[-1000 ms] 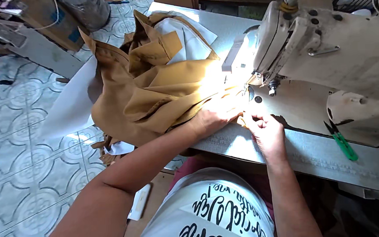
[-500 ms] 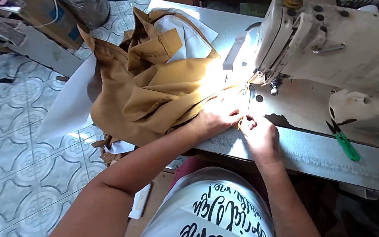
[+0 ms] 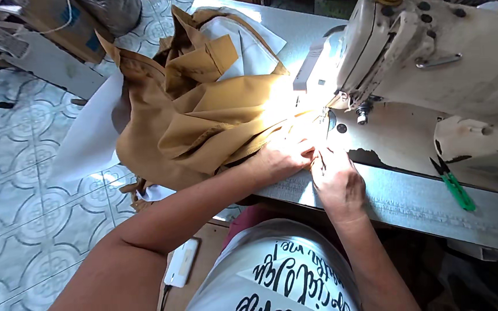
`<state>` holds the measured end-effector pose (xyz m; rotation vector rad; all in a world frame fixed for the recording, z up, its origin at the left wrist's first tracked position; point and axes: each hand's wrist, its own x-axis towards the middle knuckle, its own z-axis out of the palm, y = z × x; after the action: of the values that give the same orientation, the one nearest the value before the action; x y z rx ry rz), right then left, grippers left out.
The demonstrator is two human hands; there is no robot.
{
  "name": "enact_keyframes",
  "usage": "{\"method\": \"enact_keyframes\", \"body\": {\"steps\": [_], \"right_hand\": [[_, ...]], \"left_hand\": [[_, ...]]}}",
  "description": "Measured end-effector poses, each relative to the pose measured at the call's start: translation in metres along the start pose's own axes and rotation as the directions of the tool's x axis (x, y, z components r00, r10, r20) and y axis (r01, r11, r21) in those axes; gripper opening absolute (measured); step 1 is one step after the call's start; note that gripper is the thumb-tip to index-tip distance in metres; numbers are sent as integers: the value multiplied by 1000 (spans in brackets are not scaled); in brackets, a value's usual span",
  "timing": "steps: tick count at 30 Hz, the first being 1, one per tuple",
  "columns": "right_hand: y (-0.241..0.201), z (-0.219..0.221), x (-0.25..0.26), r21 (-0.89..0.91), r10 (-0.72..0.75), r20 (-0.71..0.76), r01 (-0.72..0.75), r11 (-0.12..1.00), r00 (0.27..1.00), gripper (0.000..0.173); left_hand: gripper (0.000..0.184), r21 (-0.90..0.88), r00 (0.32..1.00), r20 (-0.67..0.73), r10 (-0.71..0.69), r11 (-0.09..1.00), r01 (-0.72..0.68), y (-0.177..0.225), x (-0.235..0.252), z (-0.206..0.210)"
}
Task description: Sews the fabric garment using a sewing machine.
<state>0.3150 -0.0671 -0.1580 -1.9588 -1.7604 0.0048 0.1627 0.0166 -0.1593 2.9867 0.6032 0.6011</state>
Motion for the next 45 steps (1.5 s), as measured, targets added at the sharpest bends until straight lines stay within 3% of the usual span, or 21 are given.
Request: {"method": "enact_keyframes", "body": {"steps": [13, 22, 31, 38, 42, 45], "right_hand": [[-4, 9, -4, -196, -69, -37, 60, 979, 997, 21], [-5, 14, -4, -280, -92, -38, 78, 957, 995, 22], [1, 16, 31, -147, -49, 10, 50, 988, 999, 20], [2, 18, 50, -159, 50, 58, -40, 986, 997, 28], [13, 23, 47, -61, -2, 7, 2, 998, 1000, 27], [29, 22, 41, 120, -58, -50, 63, 991, 997, 28]], "left_hand": [[29, 29, 991, 137, 12, 999, -16, -4, 1, -14], [27, -14, 990, 136, 42, 999, -40, -8, 2, -15], [36, -75, 988, 157, 2, 997, 10, -34, 19, -13], [33, -88, 997, 59, 44, 995, -39, -57, 34, -7], [34, -71, 997, 49, 54, 996, -50, -56, 32, -3], [31, -139, 1000, 1, 2, 990, -2, -57, 28, 5]]}}
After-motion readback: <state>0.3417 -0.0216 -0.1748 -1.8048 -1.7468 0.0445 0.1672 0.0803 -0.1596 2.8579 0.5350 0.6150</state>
